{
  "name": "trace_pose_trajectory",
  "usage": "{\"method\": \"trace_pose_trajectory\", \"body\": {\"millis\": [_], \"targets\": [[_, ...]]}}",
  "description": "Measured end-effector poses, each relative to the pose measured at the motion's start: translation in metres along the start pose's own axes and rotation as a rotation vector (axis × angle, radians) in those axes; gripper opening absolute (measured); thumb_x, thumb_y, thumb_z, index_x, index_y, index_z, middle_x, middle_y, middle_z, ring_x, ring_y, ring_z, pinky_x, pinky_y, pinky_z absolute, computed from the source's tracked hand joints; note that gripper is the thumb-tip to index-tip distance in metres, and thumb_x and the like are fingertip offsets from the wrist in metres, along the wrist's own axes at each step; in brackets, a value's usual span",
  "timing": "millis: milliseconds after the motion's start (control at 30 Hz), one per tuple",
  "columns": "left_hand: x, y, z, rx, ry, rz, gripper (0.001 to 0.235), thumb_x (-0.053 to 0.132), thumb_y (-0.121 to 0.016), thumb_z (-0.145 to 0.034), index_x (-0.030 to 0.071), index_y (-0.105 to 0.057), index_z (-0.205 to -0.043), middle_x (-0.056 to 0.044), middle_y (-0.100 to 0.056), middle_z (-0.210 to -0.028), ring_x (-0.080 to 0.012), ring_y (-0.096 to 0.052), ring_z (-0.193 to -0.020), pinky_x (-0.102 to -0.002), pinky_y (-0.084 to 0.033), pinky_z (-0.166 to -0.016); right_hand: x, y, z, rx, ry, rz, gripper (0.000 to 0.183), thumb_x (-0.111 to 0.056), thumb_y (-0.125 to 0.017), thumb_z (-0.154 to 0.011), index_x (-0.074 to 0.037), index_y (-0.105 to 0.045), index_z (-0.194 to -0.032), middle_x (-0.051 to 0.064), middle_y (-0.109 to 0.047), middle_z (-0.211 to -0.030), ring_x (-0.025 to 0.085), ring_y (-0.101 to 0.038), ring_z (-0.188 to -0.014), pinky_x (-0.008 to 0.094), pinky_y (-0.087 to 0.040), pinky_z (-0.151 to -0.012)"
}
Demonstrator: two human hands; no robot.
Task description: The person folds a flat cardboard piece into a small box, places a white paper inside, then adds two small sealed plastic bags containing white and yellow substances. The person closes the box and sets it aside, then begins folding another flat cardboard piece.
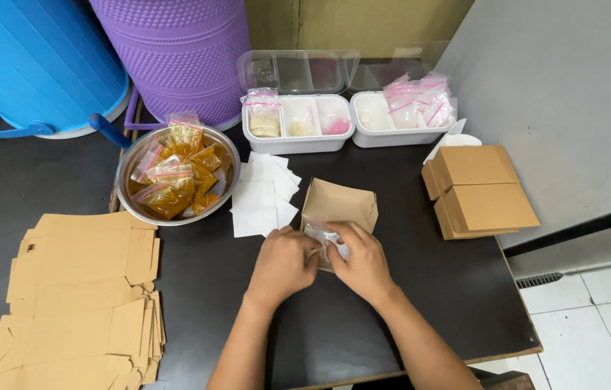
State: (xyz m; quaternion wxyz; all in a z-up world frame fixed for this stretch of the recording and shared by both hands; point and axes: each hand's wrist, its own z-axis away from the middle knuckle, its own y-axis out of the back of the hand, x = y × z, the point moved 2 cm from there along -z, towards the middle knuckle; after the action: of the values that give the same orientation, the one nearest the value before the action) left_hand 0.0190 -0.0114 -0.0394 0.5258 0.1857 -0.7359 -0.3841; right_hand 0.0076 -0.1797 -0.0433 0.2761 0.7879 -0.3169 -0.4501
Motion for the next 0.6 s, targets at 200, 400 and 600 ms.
{"method": "trace_pose_trajectory", "body": {"millis": [200,400,600], "targets": [[-0.008,-0.013,-0.002,-0.089,0.060,-0.124,0.024,0.025,-0.066,-0.077,0.013,-0.083,-0.089,-0.008,-0.072,-0.069,-0.0287,-0.066,-0.074,-0.039,-0.051,-0.076,-0.011,0.004,-0.005,-0.292,0.122,-0.003,0.018,-0.006,-0.063,-0.093,-0.008,-0.074,-0.107,0.013,-0.079,-0.088,0.032,-0.077,-0.089,0.043,-0.058,-0.087],[-0.008,-0.009,-0.001,-0.102,0.088,-0.091,0.025,0.027,-0.068,-0.077,0.012,-0.083,-0.092,-0.009,-0.074,-0.072,-0.0310,-0.070,-0.076,-0.039,-0.053,-0.077,-0.015,0.011,-0.008,-0.366,0.094,-0.065,0.021,-0.006,-0.061,-0.095,-0.006,-0.072,-0.114,0.016,-0.079,-0.096,0.036,-0.074,-0.098,0.049,-0.054,-0.093],[0.027,0.034,0.003,0.030,0.066,0.143,0.021,0.019,-0.070,-0.081,0.009,-0.083,-0.095,-0.013,-0.077,-0.077,-0.0366,-0.071,-0.075,-0.043,-0.057,-0.073,0.001,0.027,-0.005,-0.114,0.128,-0.264,0.011,-0.009,-0.067,-0.094,-0.012,-0.077,-0.099,0.008,-0.077,-0.083,0.032,-0.073,-0.083,0.043,-0.055,-0.079]]}}
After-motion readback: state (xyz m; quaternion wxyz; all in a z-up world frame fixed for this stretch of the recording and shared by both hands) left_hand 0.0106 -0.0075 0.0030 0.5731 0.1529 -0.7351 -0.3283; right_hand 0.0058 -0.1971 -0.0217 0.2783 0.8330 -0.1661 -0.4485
